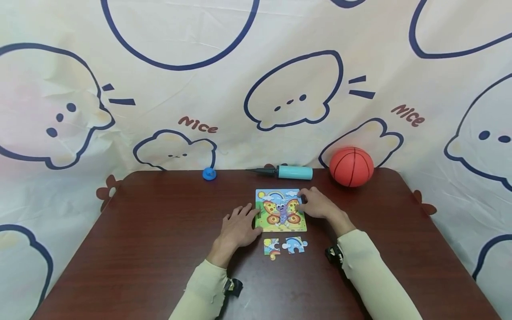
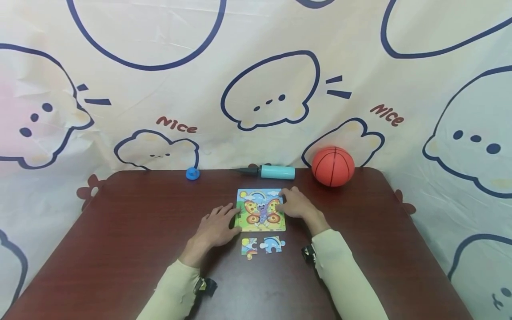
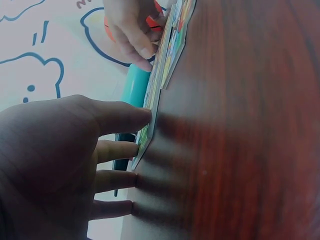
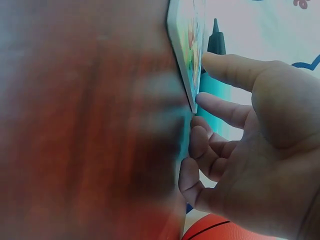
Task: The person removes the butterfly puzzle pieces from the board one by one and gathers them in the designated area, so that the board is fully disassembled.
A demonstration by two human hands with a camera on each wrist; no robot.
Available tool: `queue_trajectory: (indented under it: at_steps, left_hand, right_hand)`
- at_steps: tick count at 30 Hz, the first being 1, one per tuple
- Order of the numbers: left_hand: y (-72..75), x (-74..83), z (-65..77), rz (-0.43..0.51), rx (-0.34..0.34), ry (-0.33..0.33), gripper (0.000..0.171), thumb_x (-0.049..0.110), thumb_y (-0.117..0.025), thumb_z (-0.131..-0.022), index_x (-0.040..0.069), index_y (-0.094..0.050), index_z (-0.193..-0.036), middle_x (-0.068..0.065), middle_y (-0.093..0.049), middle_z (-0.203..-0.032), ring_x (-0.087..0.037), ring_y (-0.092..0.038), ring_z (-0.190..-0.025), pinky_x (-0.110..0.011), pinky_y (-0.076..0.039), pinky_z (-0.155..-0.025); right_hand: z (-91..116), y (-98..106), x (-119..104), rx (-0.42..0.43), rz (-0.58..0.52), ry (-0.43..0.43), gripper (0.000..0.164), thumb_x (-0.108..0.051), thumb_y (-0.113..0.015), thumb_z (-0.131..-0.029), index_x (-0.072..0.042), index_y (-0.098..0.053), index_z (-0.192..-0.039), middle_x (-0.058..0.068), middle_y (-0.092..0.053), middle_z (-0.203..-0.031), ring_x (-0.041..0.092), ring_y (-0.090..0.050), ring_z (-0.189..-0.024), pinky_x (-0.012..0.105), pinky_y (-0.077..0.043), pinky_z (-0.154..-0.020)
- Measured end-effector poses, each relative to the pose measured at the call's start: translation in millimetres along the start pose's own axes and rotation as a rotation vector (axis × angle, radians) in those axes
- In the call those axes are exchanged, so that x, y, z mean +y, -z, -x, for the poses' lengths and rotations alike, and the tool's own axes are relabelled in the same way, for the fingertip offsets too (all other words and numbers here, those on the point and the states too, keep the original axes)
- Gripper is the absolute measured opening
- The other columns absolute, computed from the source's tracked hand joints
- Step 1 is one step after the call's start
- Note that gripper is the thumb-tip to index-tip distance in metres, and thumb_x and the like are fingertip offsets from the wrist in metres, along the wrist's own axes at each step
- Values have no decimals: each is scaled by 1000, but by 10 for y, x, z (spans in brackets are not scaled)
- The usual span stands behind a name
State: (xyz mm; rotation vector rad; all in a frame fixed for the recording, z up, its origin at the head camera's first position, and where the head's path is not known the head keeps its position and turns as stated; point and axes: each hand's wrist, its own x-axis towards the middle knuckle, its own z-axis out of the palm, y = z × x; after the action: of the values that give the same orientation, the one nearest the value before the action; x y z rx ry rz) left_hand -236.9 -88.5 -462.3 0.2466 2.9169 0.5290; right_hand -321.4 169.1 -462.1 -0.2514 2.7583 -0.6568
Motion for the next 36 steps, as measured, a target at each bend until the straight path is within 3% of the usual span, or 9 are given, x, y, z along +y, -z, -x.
queue_trajectory:
  at_steps: [9, 15, 20, 32, 36]
  left_hand:
    - [-13, -2, 6, -3, -3, -7, 58, 43, -60, -90, 23, -47, -143, -8, -35, -156, -34, -30, -144, -63, -27, -110]
    - [-18, -11, -5, -1, 7, 1, 58, 42, -60, -90, 23, -48, -143, -7, -35, -156, -33, -30, -144, -62, -27, -110]
    - [-12, -8, -6, -5, 3, 0, 58, 42, -61, -90, 23, -47, -143, -7, -36, -156, -33, -30, -144, -62, -27, -110]
    - [18, 7, -12, -12, 5, 4, 58, 42, -61, -90, 22, -47, -143, -8, -36, -156, -33, -31, -143, -62, -28, -110]
    - [17, 8, -16, -15, -1, 7, 59, 42, -60, -90, 23, -47, -144, -8, -36, -156, -33, -30, -144, -62, -28, -110]
  right_hand:
    - [-128, -22, -49, -2, -14, -9, 57, -36, -70, -86, -11, -52, -135, 13, -48, -123, 26, -50, -104, 44, -47, -90]
    - [-181, 11, -83, -4, -23, 13, 59, -33, -74, -83, -6, -54, -131, 14, -50, -123, 27, -49, -106, 45, -47, -92]
    - [-217, 20, -95, -8, -64, -18, 59, -30, -77, -81, -3, -52, -128, 15, -52, -120, 27, -50, -106, 44, -48, -91]
    - [-236, -14, -165, 23, -192, -72, 54, -21, -78, -80, -10, -44, -120, 12, -51, -113, 28, -51, -104, 39, -47, -86]
    - [-220, -28, -187, 23, -201, -72, 57, -19, -76, -81, -13, -42, -127, 11, -50, -111, 27, -50, -102, 37, -44, -82]
